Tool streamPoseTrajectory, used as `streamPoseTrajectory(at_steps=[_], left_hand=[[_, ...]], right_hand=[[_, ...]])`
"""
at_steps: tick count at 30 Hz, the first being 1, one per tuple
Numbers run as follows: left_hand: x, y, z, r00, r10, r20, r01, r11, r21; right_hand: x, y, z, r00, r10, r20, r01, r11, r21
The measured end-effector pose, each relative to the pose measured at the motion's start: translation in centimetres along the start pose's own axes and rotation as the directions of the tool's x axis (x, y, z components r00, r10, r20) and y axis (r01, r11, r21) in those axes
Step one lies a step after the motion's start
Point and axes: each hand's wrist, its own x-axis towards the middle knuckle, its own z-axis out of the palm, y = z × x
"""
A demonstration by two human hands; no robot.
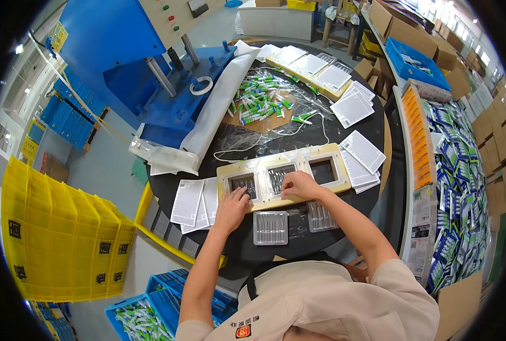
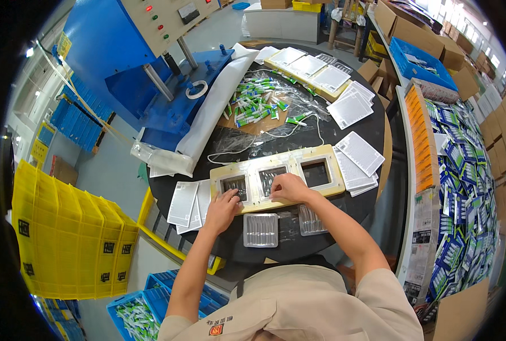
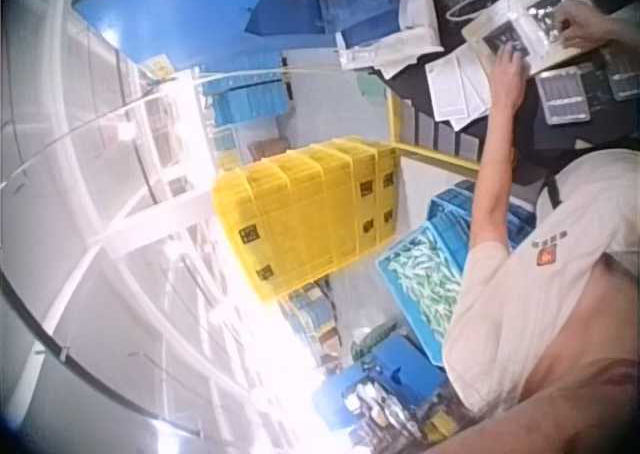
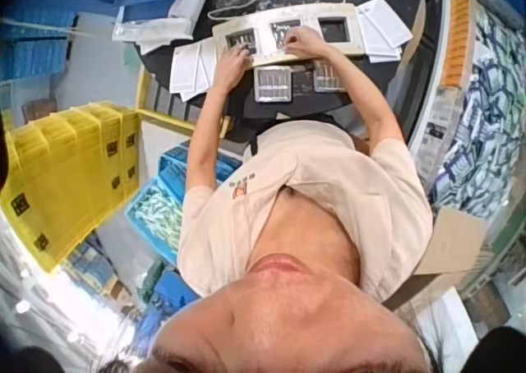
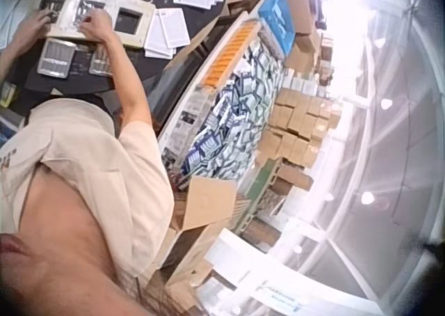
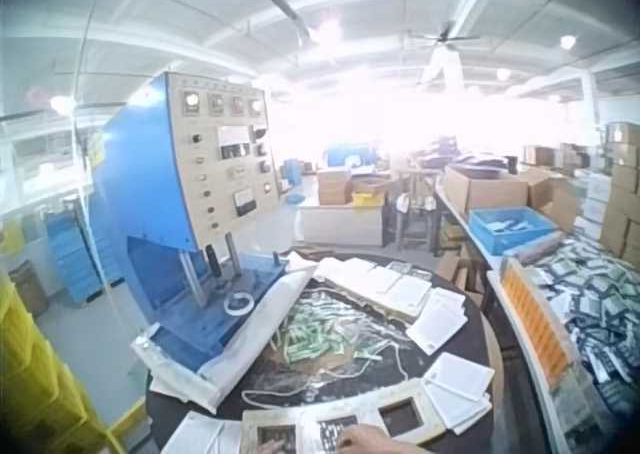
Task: The person places green glue tubes into a wooden jig, then closes white paper covers over them. They stack the completed sets and place them into a cardboard box. The person retrieves a stack of new paper covers from the box and resumes the assembly process.
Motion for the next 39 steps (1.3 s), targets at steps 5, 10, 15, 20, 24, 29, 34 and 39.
streamPoseTrajectory(at_steps=[5, 10, 15, 20, 24, 29, 34, 39], left_hand=[[-0.3, -0.3, -0.9, 0.998, -0.061, 0.02, 0.062, 0.997, -0.054], [0.1, 4.2, -2.0, 0.989, -0.094, -0.116, 0.088, 0.995, -0.053], [-4.1, 11.6, -2.3, 0.999, 0.017, 0.051, -0.008, 0.985, -0.173], [-4.5, 14.1, 2.0, 0.995, -0.04, 0.095, 0.037, 0.999, 0.03], [-3.5, 16.0, 3.9, 0.992, -0.105, 0.066, 0.107, 0.994, -0.02], [-1.6, 14.1, 0.8, 0.993, -0.116, -0.021, 0.11, 0.975, -0.193], [6.1, 4.7, -1.9, 0.916, -0.265, -0.3, 0.18, 0.942, -0.284], [18.7, -5.7, -1.2, 0.911, -0.167, -0.377, 0.095, 0.975, -0.202]], right_hand=[[-3.4, -1.2, -4.2, 0.848, -0.181, -0.498, 0.136, 0.983, -0.126], [-9.0, 1.4, -5.5, 0.894, -0.265, -0.361, 0.061, 0.871, -0.488], [-9.8, 4.1, -4.9, 0.941, -0.22, -0.257, 0.077, 0.879, -0.471], [-8.6, 4.6, -5.1, 0.949, -0.189, -0.252, 0.055, 0.888, -0.456], [-7.9, 4.1, -5.7, 0.958, -0.104, -0.268, 0.004, 0.938, -0.347], [-4.4, 4.4, -7.4, 0.888, -0.096, -0.449, 0.016, 0.984, -0.178], [6.8, 6.7, -8.7, 0.907, -0.055, -0.418, 0.01, 0.994, -0.111], [19.6, 7.8, -7.9, 0.917, -0.217, -0.334, 0.062, 0.906, -0.418]])
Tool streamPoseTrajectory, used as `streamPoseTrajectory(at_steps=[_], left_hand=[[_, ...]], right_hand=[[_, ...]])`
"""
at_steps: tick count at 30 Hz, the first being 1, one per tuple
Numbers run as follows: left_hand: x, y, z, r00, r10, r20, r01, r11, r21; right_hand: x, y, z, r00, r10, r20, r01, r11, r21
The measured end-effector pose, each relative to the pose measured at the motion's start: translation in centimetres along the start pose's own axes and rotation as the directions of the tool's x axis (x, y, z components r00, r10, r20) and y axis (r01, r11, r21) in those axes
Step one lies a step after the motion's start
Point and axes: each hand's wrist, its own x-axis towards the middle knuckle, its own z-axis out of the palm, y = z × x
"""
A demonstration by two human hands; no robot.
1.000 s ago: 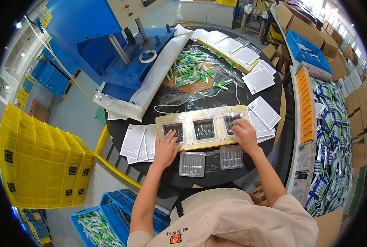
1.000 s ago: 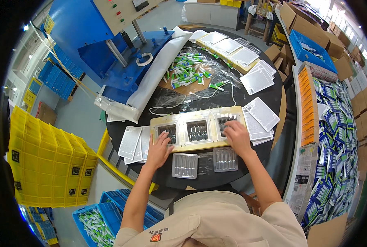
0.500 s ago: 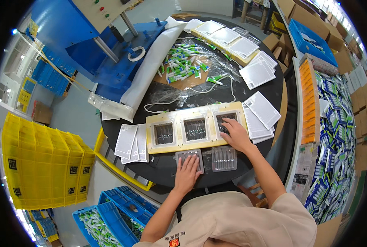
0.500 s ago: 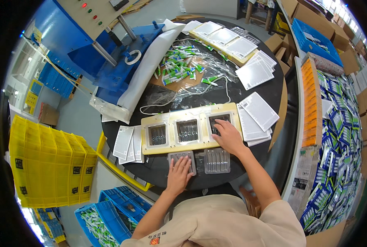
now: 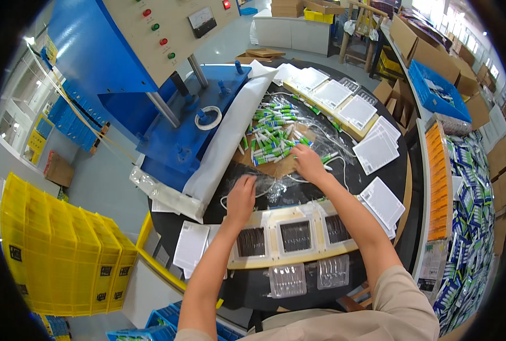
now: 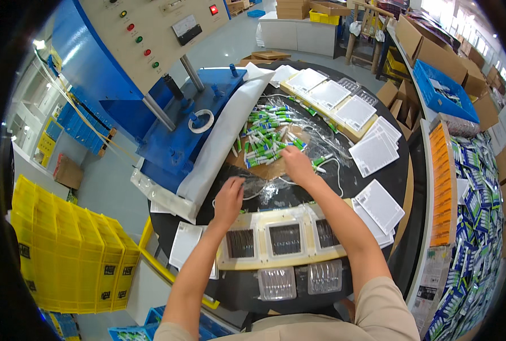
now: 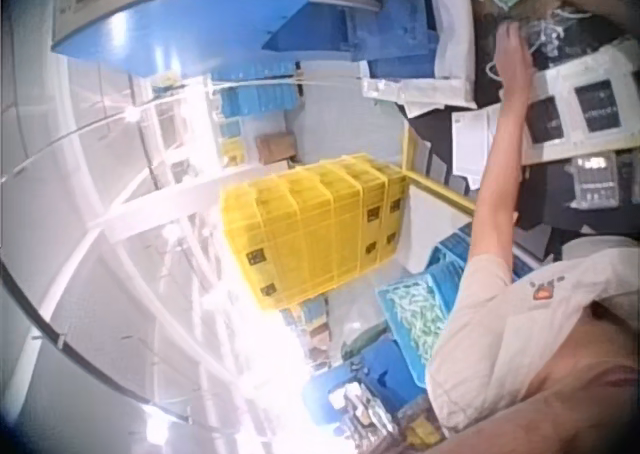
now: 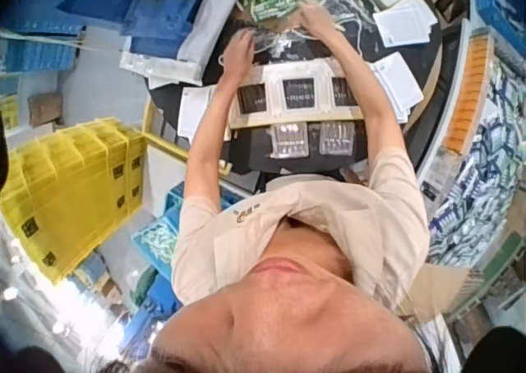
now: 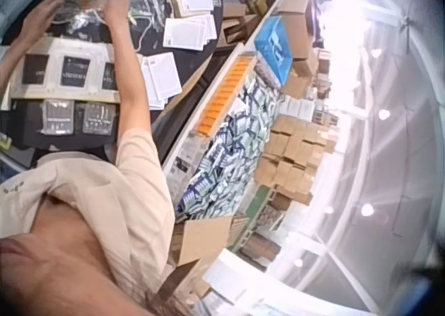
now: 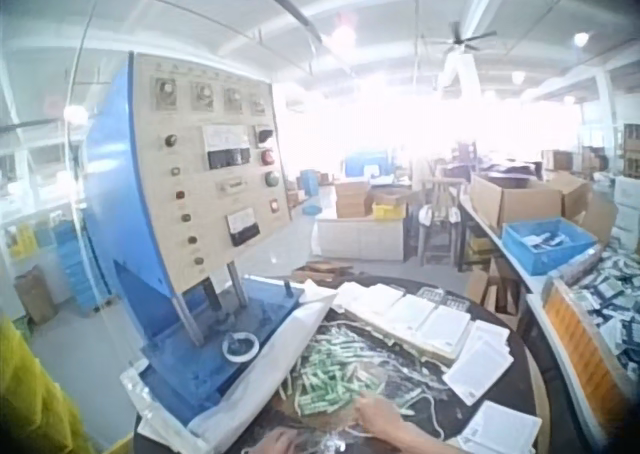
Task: The person places green glue tubes into a wooden jig, then closes white paper covers over them. They stack the completed sets and place them into a cardboard box. The person retrieves a stack of new paper covers from the box and resumes the assembly process.
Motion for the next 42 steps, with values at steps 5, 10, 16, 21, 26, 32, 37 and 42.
streamPoseTrajectory(at_steps=[5, 10, 16, 21, 26, 32, 37, 42], left_hand=[[7.8, -4.9, 6.9, 0.939, 0.228, 0.259, -0.257, 0.963, 0.086], [7.7, -6.0, 8.1, 0.878, 0.205, 0.432, -0.304, 0.937, 0.173], [-1.9, -3.0, -3.6, 0.935, -0.351, 0.043, 0.331, 0.825, -0.459], [-13.4, 2.4, -9.6, 0.845, -0.499, -0.192, 0.454, 0.859, -0.236], [-17.7, 4.0, -8.6, 0.974, -0.153, -0.166, 0.16, 0.986, 0.034], [-18.1, 2.9, -6.5, 0.993, -0.025, -0.115, 0.042, 0.988, 0.147], [-18.2, 2.0, -6.8, 0.977, -0.075, -0.201, 0.087, 0.995, 0.052], [-18.1, 2.2, -7.1, 0.986, -0.087, -0.139, 0.079, 0.995, -0.065]], right_hand=[[3.3, 0.1, 4.1, 0.96, -0.169, 0.223, 0.23, 0.931, -0.285], [-2.3, -5.0, 0.4, 0.962, -0.255, 0.095, 0.266, 0.956, -0.127], [-11.4, -17.4, -0.6, 0.705, -0.698, 0.128, 0.684, 0.716, 0.138], [-12.9, -19.0, 4.1, 0.687, -0.693, 0.219, 0.692, 0.716, 0.092], [-12.3, -18.5, 3.8, 0.76, -0.617, 0.204, 0.57, 0.784, 0.246], [-11.6, -18.3, 2.6, 0.74, -0.614, 0.274, 0.589, 0.789, 0.177], [-11.2, -18.9, 4.1, 0.602, -0.74, 0.301, 0.759, 0.647, 0.073], [-11.7, -17.6, 2.8, 0.696, -0.686, 0.21, 0.666, 0.727, 0.166]])
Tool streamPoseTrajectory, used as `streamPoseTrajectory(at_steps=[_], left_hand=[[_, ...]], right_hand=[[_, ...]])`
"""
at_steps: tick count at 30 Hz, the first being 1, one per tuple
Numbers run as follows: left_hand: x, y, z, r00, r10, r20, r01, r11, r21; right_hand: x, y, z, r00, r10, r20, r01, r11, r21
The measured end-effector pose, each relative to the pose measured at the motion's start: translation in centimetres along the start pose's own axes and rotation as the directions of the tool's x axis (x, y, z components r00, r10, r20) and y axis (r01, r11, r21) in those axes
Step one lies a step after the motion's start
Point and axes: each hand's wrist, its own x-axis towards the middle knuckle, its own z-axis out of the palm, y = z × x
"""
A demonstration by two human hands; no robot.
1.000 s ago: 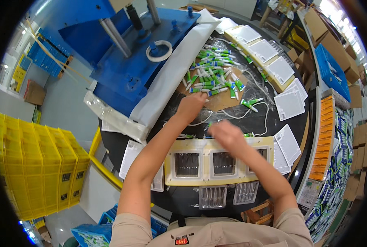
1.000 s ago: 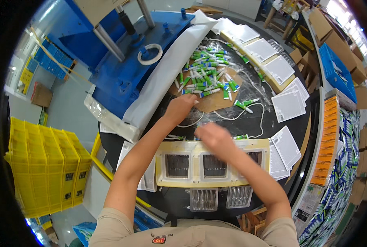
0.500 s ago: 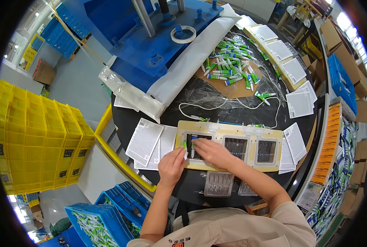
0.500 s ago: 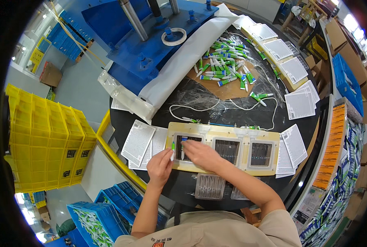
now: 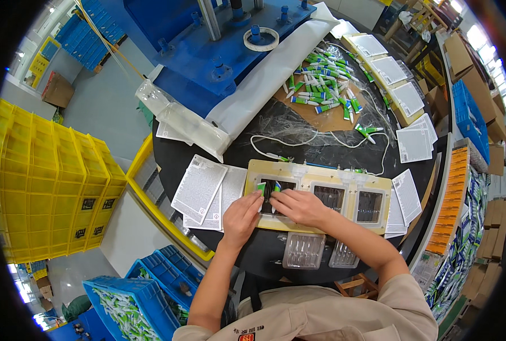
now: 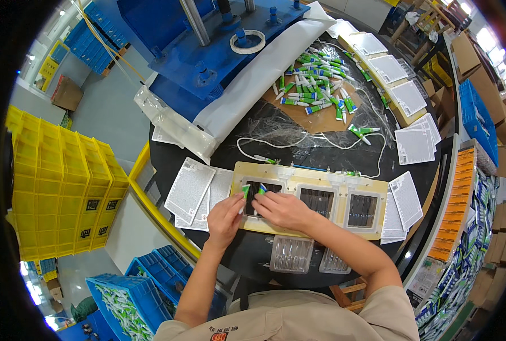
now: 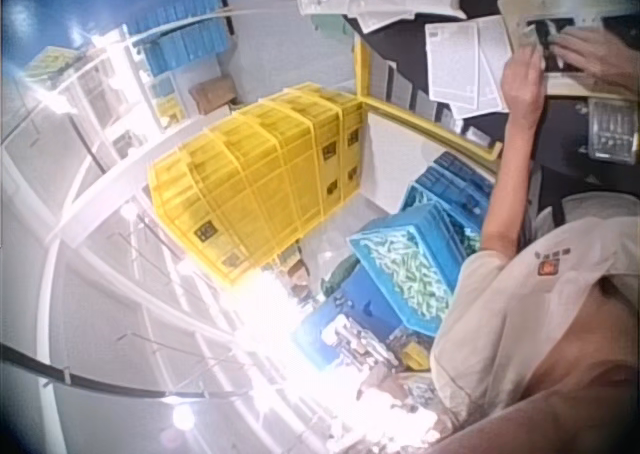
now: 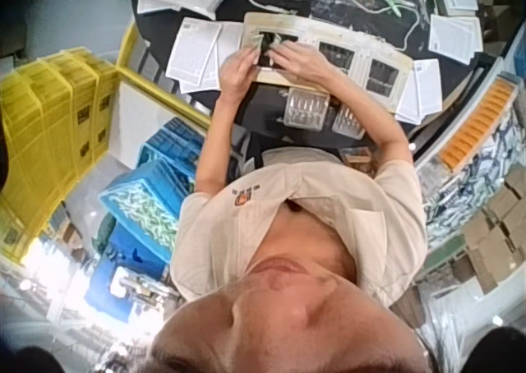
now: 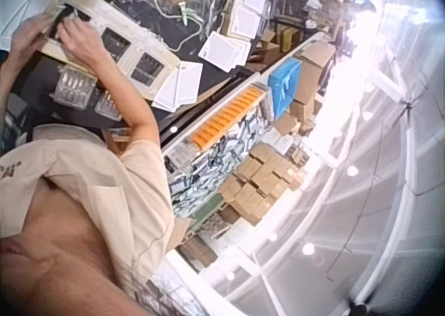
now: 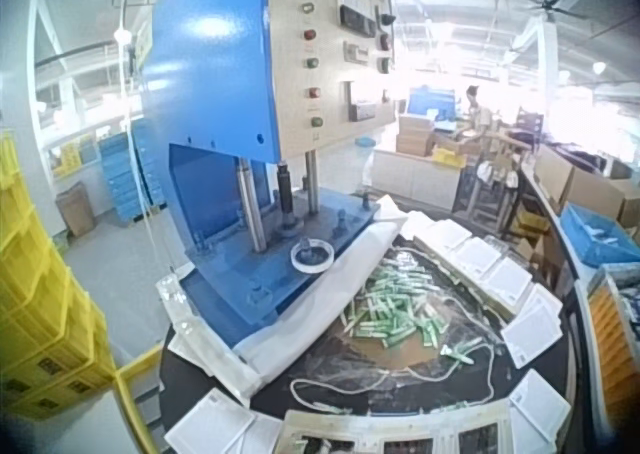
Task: The person places green glue tubes into a wooden jig, then closes white paper covers over them. They stack the completed sets and place them into a cardboard box. The person retrieves a stack of new paper covers from the box and resumes the assembly process.
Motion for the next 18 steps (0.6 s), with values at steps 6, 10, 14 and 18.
streamPoseTrajectory(at_steps=[6, 10, 14, 18], left_hand=[[0.1, -0.6, 0.6, 0.987, 0.116, 0.11, -0.125, 0.989, 0.081], [-0.2, -0.8, 0.5, 0.97, 0.128, 0.207, -0.157, 0.979, 0.131], [-0.4, -0.6, 0.1, 0.937, 0.06, 0.345, -0.119, 0.981, 0.154], [0.0, -0.5, -0.5, 0.902, 0.013, 0.432, -0.088, 0.984, 0.155]], right_hand=[[-1.2, -2.3, 1.5, 0.956, 0.22, -0.196, -0.203, 0.973, 0.106], [-1.0, -2.7, 2.5, 0.94, 0.315, -0.127, -0.302, 0.947, 0.112], [-0.2, -2.7, 2.2, 0.953, 0.294, -0.075, -0.291, 0.956, 0.044], [0.5, 0.2, 0.2, 0.932, 0.347, -0.107, -0.335, 0.935, 0.117]])
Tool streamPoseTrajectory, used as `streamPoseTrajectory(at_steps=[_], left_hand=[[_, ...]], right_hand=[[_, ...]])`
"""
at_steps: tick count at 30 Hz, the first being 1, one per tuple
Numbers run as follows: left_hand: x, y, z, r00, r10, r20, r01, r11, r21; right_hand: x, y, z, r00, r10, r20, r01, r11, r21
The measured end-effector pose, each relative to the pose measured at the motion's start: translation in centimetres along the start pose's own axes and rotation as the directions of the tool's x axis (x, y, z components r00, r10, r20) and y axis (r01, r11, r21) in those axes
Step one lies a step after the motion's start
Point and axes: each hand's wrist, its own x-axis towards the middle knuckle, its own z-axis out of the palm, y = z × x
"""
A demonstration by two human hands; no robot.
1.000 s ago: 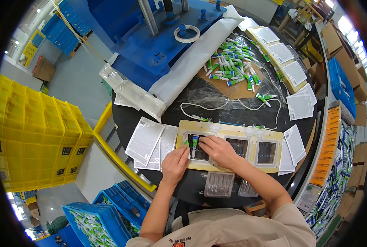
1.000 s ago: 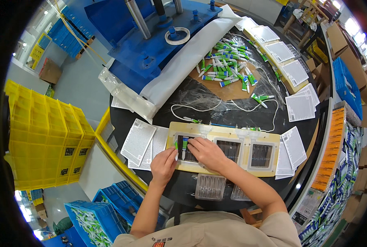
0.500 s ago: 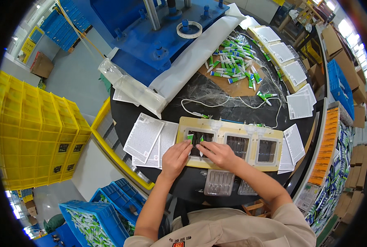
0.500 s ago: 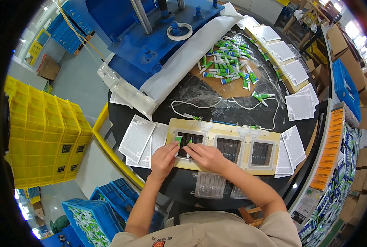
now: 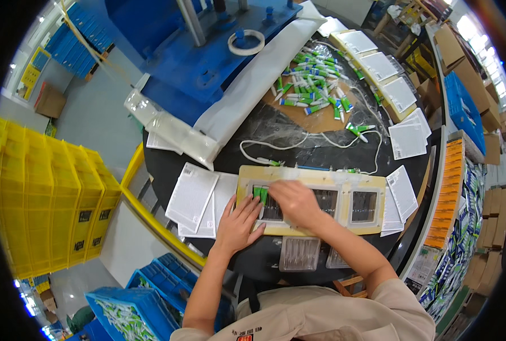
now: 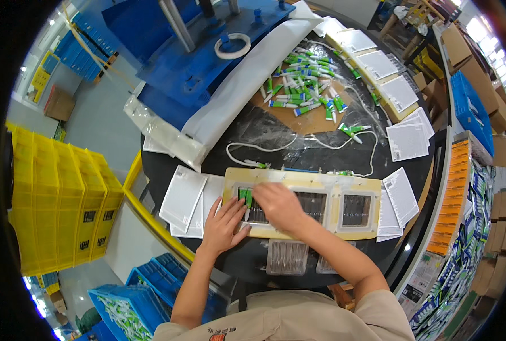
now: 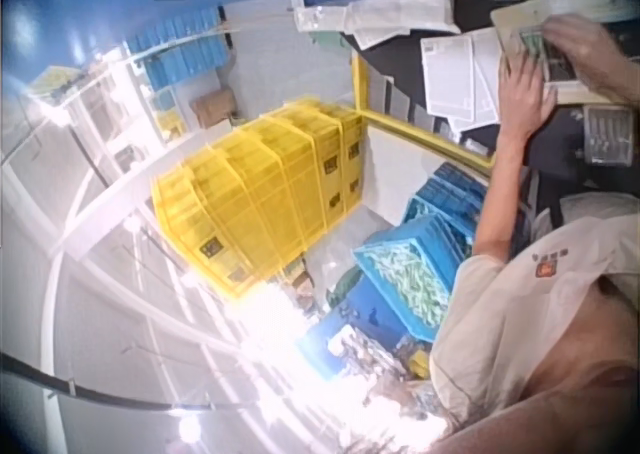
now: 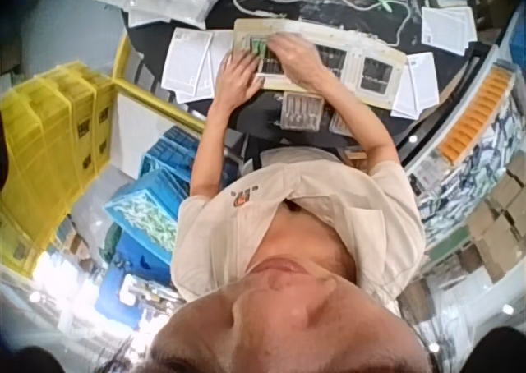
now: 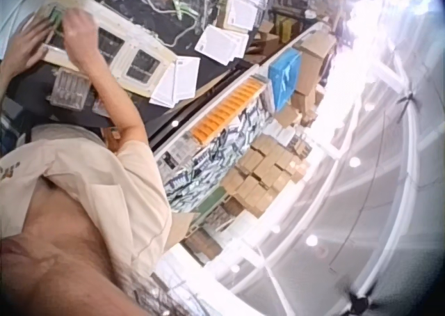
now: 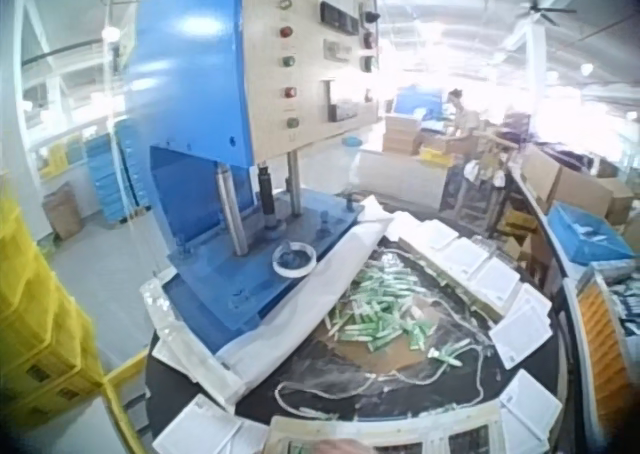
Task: The person places green glue tubes into a wooden jig, then closes white paper covers over them. They stack the completed sets and place them into a cardboard box. The person retrieves a stack of new paper covers from the box and resumes the assembly process.
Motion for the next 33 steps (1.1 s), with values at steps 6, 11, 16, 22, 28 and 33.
streamPoseTrajectory(at_steps=[6, 11, 16, 22, 28, 33], left_hand=[[6.6, -1.8, -0.2, 0.976, 0.01, -0.215, -0.03, 0.995, -0.091], [22.9, -5.4, 3.5, 0.949, 0.059, -0.311, -0.068, 0.998, -0.016], [30.6, -8.3, 7.8, 0.966, 0.259, -0.004, -0.234, 0.879, 0.416], [28.6, -8.0, 6.8, 0.993, 0.103, -0.061, -0.084, 0.962, 0.26], [12.9, -1.4, -0.1, 0.812, -0.571, -0.12, 0.173, 0.431, -0.885], [2.7, 4.7, -0.2, 0.713, -0.672, -0.2, 0.308, 0.557, -0.771]], right_hand=[[5.9, 16.2, -5.7, 0.916, 0.229, -0.329, -0.342, 0.874, -0.345], [6.6, 21.7, -4.6, 0.97, 0.243, -0.024, -0.21, 0.777, -0.593], [1.9, 19.0, -4.5, 0.964, 0.262, -0.045, -0.243, 0.797, -0.553], [2.3, 16.4, -3.1, 0.799, 0.564, -0.21, -0.598, 0.783, -0.172], [0.9, 14.7, -1.9, 0.747, 0.634, -0.2, -0.665, 0.722, -0.192], [-1.6, 13.0, -3.8, 0.749, 0.635, -0.187, -0.662, 0.712, -0.232]])
